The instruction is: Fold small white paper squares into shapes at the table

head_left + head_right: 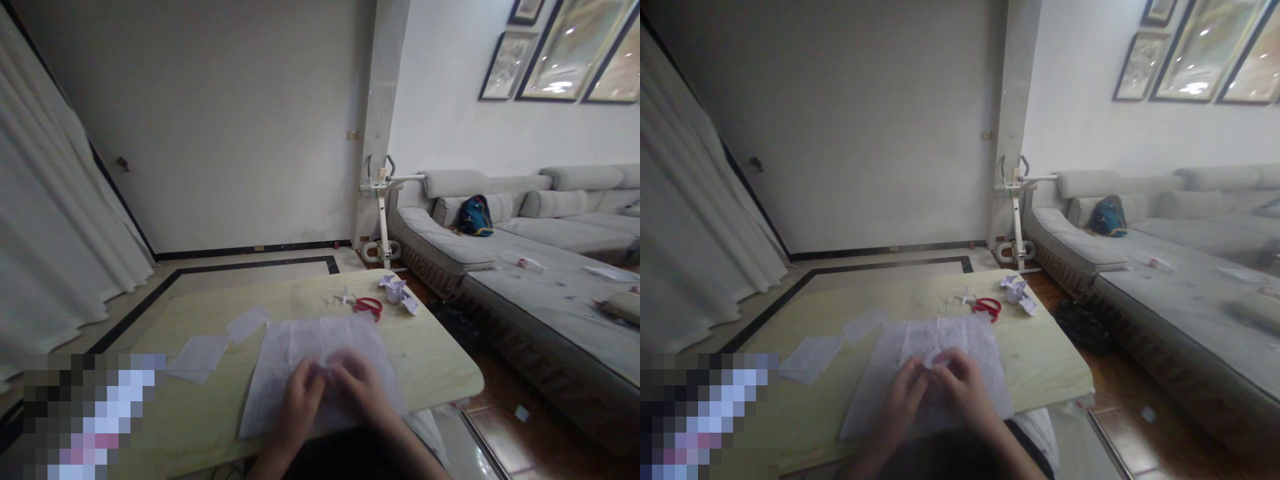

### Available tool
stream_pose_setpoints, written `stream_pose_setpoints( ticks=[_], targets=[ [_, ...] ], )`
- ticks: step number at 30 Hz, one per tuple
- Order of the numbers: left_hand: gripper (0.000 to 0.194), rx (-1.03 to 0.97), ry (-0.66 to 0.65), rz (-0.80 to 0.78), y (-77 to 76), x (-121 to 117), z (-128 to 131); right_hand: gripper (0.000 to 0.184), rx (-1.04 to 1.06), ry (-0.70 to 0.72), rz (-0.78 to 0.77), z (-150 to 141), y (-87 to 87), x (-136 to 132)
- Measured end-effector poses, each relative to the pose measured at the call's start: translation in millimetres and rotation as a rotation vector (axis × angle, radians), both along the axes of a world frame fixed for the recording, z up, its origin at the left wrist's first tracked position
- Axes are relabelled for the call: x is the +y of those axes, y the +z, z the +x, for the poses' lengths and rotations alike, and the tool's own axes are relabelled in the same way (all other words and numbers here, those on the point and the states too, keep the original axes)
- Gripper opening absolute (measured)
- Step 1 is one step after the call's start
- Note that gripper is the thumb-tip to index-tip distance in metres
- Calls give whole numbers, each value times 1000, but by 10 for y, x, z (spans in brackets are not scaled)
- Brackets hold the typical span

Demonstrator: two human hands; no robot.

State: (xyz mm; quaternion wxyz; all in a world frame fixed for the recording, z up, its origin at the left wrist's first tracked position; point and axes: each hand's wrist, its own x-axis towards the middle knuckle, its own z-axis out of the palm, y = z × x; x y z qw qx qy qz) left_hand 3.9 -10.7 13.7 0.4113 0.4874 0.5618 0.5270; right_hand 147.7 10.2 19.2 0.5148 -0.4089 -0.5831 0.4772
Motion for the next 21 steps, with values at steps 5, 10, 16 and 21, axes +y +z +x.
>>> stream_pose_setpoints(
  ticks=[5, 10, 16, 21],
  targets=[
    [29, -14, -26, 61, 90, 8, 26, 13, -66, -66, 2, 7, 49, 5],
    [21, -10, -78, 43, 122, 7, 27, 12, -25, -82, -3, 10, 74, -24],
    [21, -25, -69, 52, 123, -20, 9, 26, 35, -123, -17, -18, -7, -28],
    [22, -66, -51, 6, 168, -35, 14, 23, 2, -83, 3, -9, -69, 6]
  ],
)
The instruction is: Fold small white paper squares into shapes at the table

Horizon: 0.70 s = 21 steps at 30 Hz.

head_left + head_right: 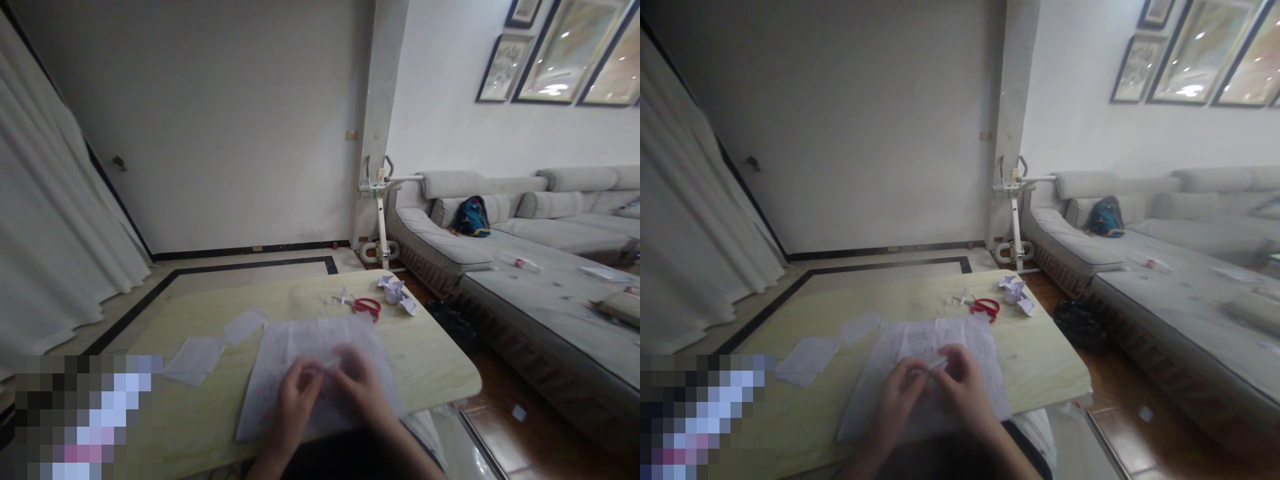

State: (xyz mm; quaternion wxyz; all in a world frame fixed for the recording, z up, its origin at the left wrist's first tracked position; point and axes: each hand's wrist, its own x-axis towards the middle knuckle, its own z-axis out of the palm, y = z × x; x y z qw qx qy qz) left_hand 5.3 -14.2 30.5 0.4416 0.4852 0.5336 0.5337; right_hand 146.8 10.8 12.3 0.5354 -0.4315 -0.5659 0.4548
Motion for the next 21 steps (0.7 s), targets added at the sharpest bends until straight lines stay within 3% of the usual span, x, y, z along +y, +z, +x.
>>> stream_pose_setpoints(
  ticks=[11, 21],
  targets=[
    [26, -39, 6, -6, -19, 9, -28, 14, 82, 8, -95, -5, 61, 6],
    [30, -82, 29, -24, -16, -1, -32, 13, 44, 12, -75, 14, 92, 9]
  ],
)
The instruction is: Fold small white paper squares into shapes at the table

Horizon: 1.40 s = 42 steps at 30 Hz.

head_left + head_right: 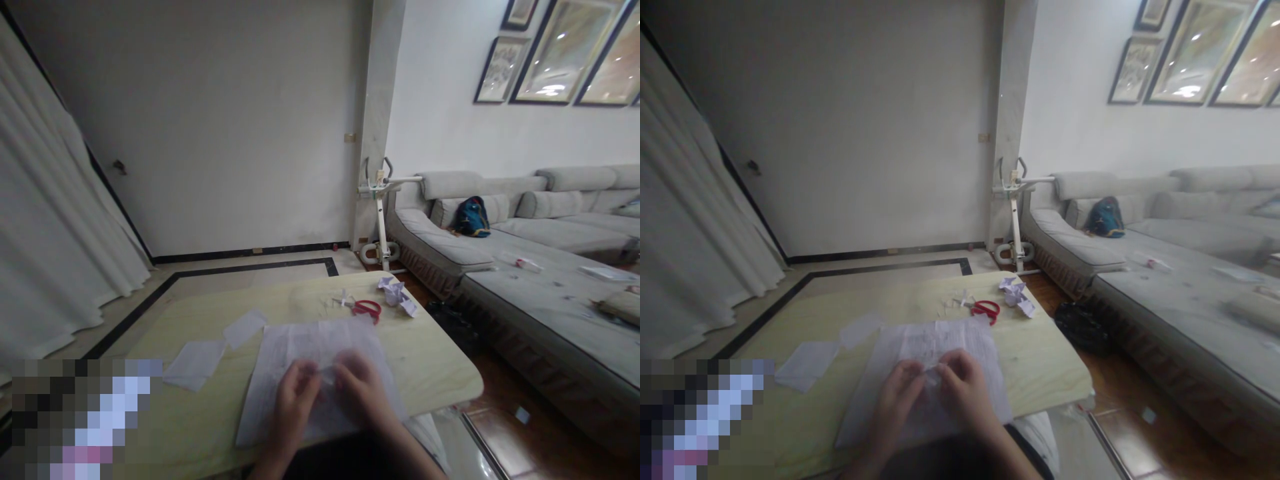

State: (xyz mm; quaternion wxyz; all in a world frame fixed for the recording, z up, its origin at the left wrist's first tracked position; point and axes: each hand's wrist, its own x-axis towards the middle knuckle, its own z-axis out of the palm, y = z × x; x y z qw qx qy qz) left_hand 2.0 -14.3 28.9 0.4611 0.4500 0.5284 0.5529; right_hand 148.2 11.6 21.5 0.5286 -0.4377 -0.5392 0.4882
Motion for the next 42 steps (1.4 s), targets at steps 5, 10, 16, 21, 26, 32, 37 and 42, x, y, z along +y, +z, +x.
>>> stream_pose_setpoints(
  ticks=[5, 10, 16, 21, 26, 32, 37, 42],
  targets=[
    [29, -4, 11, 6, 13, 11, 29, 18, -3, -21, 29, 1, -11, 11],
    [26, 21, -7, 21, -25, 13, 13, 20, 45, 8, -32, -10, -23, 14],
    [27, 51, -77, -5, 0, 38, -7, 18, 9, -44, -2, 14, -9, 35],
    [30, 63, -120, -53, 61, 54, -14, 16, -8, -65, 5, 29, -34, 62],
    [29, 40, -114, -37, 87, 91, -21, 16, -23, -70, 26, 15, 14, 59],
    [29, -5, -56, -5, 102, 130, 13, 18, -12, -55, 26, -7, 100, 54],
    [21, -1, -28, -19, 130, 105, 35, 18, 16, -80, -24, -34, 81, 78],
    [20, -32, -29, -38, 112, 58, 45, 16, 100, -22, -110, -43, 51, 69]
  ],
)
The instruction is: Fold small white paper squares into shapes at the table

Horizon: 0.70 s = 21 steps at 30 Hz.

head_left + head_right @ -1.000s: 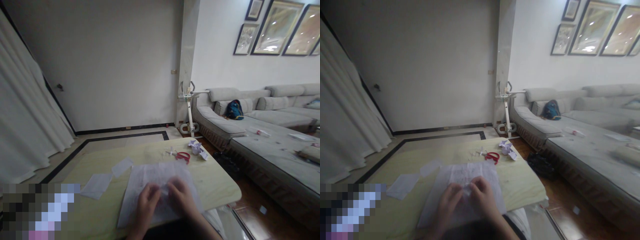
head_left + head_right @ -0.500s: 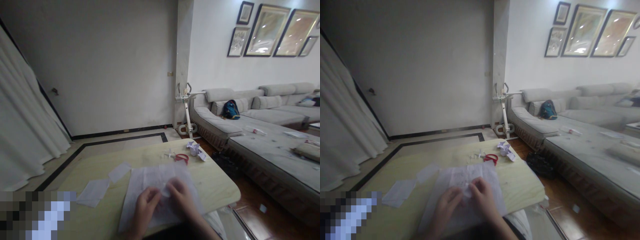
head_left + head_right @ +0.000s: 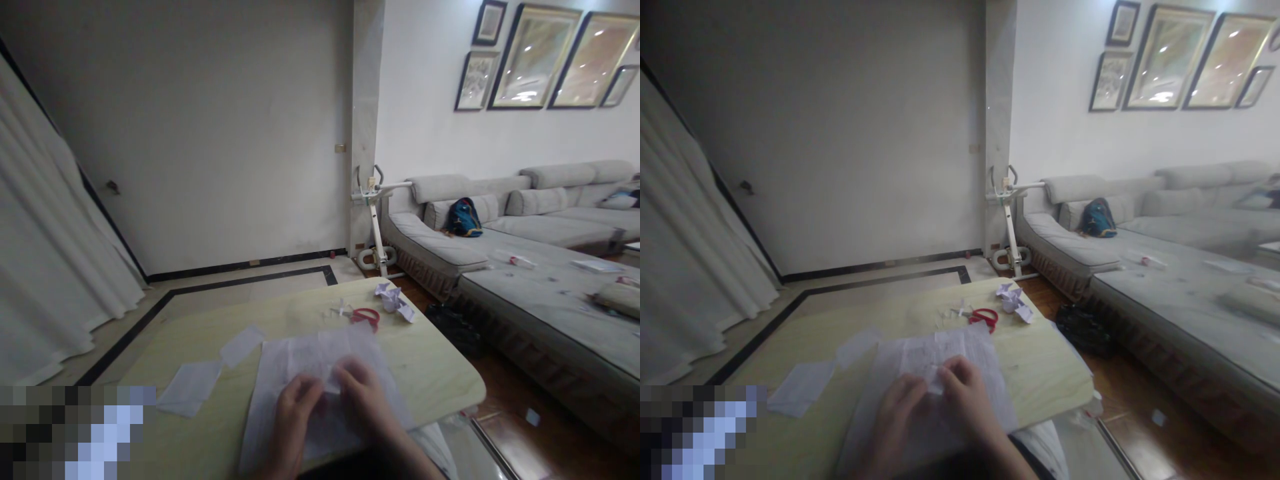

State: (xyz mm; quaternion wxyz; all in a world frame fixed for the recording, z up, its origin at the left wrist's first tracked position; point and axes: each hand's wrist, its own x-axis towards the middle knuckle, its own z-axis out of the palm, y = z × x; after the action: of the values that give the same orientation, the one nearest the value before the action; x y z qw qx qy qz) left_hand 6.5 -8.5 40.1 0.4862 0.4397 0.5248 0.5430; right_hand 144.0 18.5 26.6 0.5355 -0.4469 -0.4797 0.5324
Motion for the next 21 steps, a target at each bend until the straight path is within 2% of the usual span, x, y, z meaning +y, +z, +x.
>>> stream_pose_setpoints(
  ticks=[5, 8, 12, 17, 21],
  targets=[
    [25, -147, 33, -43, -56, -17, 32, 17, 41, 38, -28, -14, 2, -18],
    [26, -261, -12, -85, -118, -12, 42, 17, 37, 28, -37, -23, 3, -27],
    [24, -216, -64, -36, -124, -8, 11, 17, 19, 21, -24, -27, 29, -49],
    [29, -139, -1, 2, -45, 23, -25, 18, 6, 3, 18, -31, 62, -79],
    [28, -72, 36, -7, -56, 55, -12, 17, 20, -16, 26, -29, 10, -80]
  ],
)
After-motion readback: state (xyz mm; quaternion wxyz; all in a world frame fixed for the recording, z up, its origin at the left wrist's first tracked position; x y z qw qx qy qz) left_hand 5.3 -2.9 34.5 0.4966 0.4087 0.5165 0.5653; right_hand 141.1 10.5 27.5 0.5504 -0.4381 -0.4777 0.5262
